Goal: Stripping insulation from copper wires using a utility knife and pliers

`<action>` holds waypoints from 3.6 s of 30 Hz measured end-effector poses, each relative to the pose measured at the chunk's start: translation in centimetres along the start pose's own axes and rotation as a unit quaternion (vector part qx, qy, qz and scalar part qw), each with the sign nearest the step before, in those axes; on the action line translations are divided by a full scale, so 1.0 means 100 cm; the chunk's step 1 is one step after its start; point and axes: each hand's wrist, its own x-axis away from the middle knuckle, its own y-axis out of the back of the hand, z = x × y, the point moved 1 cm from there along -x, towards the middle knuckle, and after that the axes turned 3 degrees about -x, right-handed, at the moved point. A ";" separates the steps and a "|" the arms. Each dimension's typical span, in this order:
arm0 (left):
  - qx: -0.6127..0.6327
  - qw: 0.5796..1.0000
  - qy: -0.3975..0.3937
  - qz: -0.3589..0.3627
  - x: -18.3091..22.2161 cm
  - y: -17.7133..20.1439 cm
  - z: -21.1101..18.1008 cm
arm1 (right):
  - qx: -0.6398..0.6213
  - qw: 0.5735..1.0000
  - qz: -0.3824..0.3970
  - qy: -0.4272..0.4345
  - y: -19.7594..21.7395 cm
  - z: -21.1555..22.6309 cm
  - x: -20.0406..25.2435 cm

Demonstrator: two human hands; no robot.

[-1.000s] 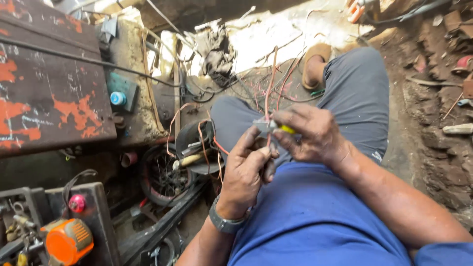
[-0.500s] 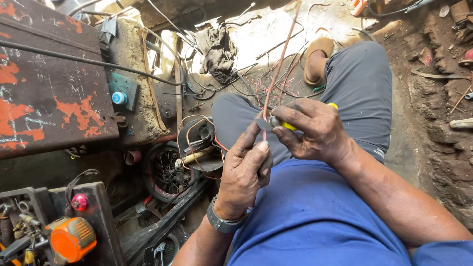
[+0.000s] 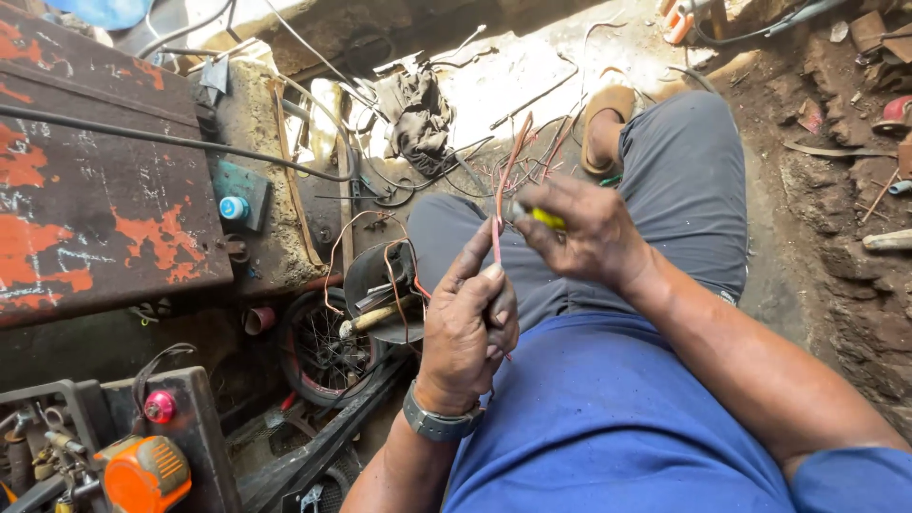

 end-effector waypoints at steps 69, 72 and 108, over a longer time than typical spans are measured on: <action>-0.395 0.897 -0.091 -0.176 -0.130 0.080 0.005 | -0.203 0.959 0.093 -0.175 -0.004 0.058 0.016; -0.231 0.957 0.164 -0.071 -0.123 0.100 0.023 | -0.228 0.954 0.110 -0.163 -0.004 0.062 0.012; -0.065 0.998 0.012 0.014 -0.090 -0.015 -0.042 | -0.486 0.778 -0.178 -0.357 0.005 -0.024 -0.033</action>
